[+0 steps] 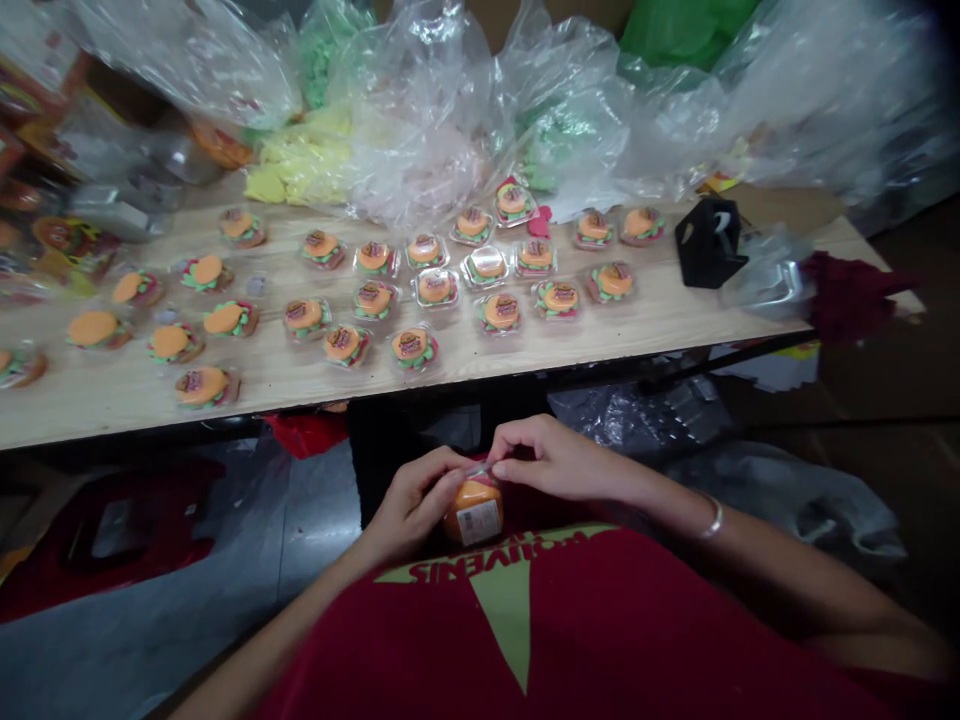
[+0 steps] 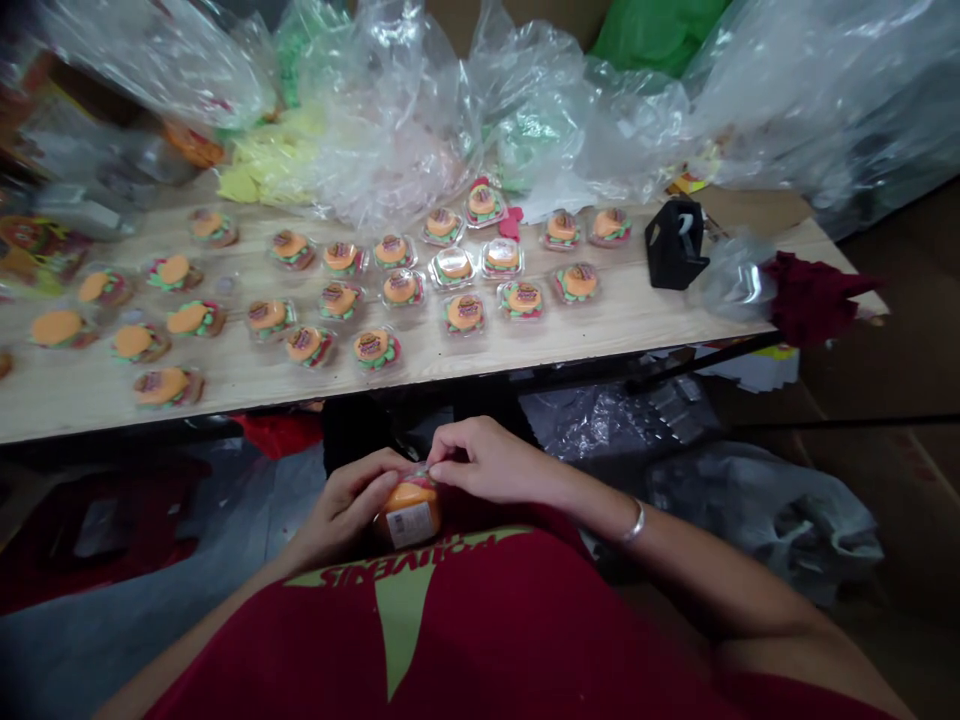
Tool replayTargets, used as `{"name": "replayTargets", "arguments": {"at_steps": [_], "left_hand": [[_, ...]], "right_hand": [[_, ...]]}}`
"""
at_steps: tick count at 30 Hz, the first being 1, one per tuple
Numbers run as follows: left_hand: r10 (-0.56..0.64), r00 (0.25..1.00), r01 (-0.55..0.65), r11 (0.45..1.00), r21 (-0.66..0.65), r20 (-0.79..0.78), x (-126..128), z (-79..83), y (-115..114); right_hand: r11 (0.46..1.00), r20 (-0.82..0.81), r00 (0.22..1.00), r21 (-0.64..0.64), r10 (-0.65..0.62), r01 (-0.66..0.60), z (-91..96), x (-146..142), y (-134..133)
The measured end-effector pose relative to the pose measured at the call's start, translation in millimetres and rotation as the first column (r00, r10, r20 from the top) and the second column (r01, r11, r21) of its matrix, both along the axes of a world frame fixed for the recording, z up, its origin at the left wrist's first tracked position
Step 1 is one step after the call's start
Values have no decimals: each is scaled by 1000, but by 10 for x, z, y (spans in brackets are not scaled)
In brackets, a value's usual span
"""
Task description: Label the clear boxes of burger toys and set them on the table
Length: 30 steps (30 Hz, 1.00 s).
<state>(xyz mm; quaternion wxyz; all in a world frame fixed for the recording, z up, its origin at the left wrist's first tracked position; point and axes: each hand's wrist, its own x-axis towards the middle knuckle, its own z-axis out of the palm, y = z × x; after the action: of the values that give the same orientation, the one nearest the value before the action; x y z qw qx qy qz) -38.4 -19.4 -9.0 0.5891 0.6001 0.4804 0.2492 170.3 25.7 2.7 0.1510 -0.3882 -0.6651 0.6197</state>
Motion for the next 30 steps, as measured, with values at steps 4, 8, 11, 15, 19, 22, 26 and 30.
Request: {"name": "replayTargets", "arguments": {"at_steps": [4,8,11,15,19,22,26,30], "left_hand": [[-41,998,52,946,-319,42,12,147,138],[-88,994,104,934,-341,61,11,228,143],[-79,995,92,947,-307,56,30,219,91],[-54,998,56,971,-232,14,74,201,34],[-44,999,41,980,-194,-11,91,198,-14],[-17,999,11,989,-145,-39,81,171,-57],[34,997,-43,992,-119,-72,52,124,-81],[107,993,-113,980,-166,-42,33,111,-59]], "right_hand": [[980,-125,992,-195,23,-47,-124,36,48],[913,-201,978,-405,-52,-35,-194,32,-10],[921,-156,986,-389,-50,-15,-166,1,-47],[968,-75,997,-251,6,-24,-73,-54,-44],[985,12,999,-170,32,-29,22,-108,-41],[995,89,996,-99,3,6,67,-154,-66],[998,88,995,46,-41,37,37,-188,-117],[964,-83,994,249,-77,96,-99,-169,-179]]}}
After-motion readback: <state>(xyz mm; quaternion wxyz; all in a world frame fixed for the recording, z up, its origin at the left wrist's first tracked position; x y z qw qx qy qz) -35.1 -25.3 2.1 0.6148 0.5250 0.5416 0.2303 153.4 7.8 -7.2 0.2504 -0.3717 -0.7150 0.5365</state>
